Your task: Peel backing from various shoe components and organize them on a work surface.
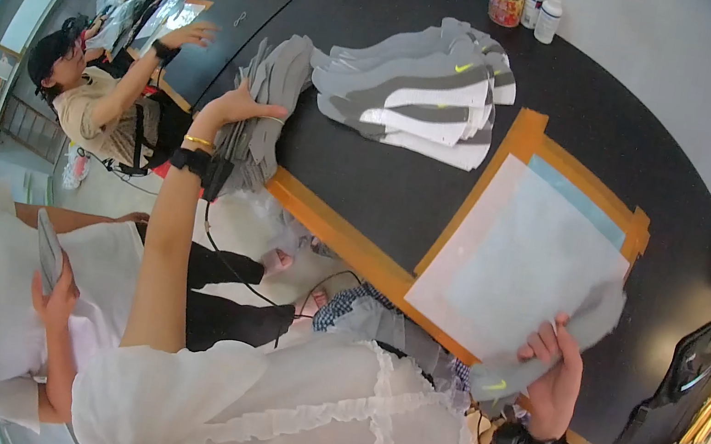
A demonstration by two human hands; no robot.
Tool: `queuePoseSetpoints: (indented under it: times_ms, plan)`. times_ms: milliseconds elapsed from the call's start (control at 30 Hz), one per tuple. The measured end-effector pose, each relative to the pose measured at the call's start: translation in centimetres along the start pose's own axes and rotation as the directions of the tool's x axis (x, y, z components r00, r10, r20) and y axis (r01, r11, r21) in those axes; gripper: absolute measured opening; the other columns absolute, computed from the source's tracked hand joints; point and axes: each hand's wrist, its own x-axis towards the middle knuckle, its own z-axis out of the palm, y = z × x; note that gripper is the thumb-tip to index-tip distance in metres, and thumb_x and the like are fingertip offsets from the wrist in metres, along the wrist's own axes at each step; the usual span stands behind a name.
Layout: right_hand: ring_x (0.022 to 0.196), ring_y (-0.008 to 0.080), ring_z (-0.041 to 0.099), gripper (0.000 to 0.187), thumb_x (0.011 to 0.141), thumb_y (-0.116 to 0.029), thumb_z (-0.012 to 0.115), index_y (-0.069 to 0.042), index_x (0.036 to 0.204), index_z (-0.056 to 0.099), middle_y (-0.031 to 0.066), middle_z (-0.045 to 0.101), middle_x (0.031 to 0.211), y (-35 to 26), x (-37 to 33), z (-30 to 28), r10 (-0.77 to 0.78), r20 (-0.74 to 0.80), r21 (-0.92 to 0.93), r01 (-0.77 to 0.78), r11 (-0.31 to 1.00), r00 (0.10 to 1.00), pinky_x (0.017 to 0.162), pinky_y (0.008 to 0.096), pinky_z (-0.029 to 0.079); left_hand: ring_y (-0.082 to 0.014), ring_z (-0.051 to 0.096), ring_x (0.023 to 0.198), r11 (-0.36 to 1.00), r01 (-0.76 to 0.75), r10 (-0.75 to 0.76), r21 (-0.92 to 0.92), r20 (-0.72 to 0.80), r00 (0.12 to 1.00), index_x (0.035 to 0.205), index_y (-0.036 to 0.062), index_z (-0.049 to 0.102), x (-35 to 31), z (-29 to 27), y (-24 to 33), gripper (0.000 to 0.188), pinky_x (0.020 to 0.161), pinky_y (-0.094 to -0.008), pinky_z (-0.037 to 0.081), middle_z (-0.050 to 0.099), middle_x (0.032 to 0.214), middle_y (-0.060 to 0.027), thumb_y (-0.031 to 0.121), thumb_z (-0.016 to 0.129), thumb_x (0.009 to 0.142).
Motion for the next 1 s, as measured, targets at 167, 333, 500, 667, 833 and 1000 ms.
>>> queuePoseSetpoints:
  times_ms: [167,333,500,667,833,1000]
  plan:
    - [0.085,0.0130,0.055,0.026,0.094,-0.016,0.056,-0.010,0.119,0.054,0.0024,0.056,0.097,2.3,3.7,9.7,0.343,0.042,-0.368,-0.305,0.879,0.939,0.077,0.0313,0.048,-0.0397,0.048,0.128,0.996,0.072,-0.077,-0.050,-0.098,0.992,0.143,-0.0139,0.023,-5.1,2.3,0.5,0.143,0.107,-0.0389,0.039,0.048,0.134,-0.0337,0.077,0.077,0.046]
    - [0.110,0.0211,0.057,0.038,0.091,-0.017,0.060,-0.007,0.127,0.052,0.0079,0.059,0.113,7.8,9.3,17.5,0.491,0.218,-0.477,-0.347,0.808,0.843,0.097,0.0407,0.049,-0.0421,0.031,0.139,0.996,0.094,-0.094,-0.004,-0.114,0.989,0.147,-0.0104,0.017,-5.2,2.1,1.0,0.146,0.111,-0.0454,0.032,0.028,0.147,-0.0357,0.079,0.075,0.048]
    - [0.109,0.0242,0.054,0.042,0.090,-0.016,0.061,-0.008,0.130,0.051,0.0096,0.055,0.112,15.4,14.9,19.9,0.501,0.211,-0.526,-0.335,0.782,0.839,0.097,0.0420,0.048,-0.0406,0.013,0.145,0.920,-0.112,0.113,-0.375,-0.020,0.993,0.149,-0.0085,0.002,-4.5,0.8,-3.2,0.147,0.116,-0.0438,0.021,0.013,0.153,-0.0347,0.079,0.073,0.054]
    - [0.104,0.0227,0.053,0.045,0.089,-0.014,0.060,-0.012,0.133,0.049,0.0079,0.052,0.112,21.9,20.9,21.9,0.404,0.097,-0.528,-0.297,0.796,0.910,0.094,0.0386,0.047,-0.0410,0.020,0.143,0.951,-0.055,0.056,-0.304,-0.004,0.998,0.149,-0.0082,0.002,-5.5,0.6,-3.6,0.145,0.116,-0.0411,0.022,0.018,0.151,-0.0338,0.076,0.075,0.056]
    - [0.116,0.0231,0.050,0.053,0.089,-0.010,0.058,-0.011,0.139,0.042,0.0091,0.048,0.129,25.8,23.9,23.2,0.309,0.095,-0.482,-0.228,0.846,0.946,0.098,0.0374,0.043,-0.0395,0.016,0.144,0.984,-0.030,0.002,-0.175,-0.159,0.987,0.150,-0.0073,0.005,-5.4,3.7,-4.5,0.135,0.115,-0.0395,0.021,0.016,0.150,-0.0363,0.071,0.073,0.064]
    - [0.118,0.0283,0.052,0.056,0.092,-0.011,0.053,-0.003,0.143,0.033,0.0162,0.050,0.131,27.7,26.0,22.4,0.404,0.191,-0.539,-0.248,0.805,0.895,0.095,0.0419,0.047,-0.0401,0.024,0.142,0.941,-0.178,0.126,-0.289,-0.192,0.973,0.150,-0.0058,0.011,-4.5,4.5,-5.3,0.127,0.115,-0.0428,0.022,0.022,0.151,-0.0306,0.065,0.075,0.066]
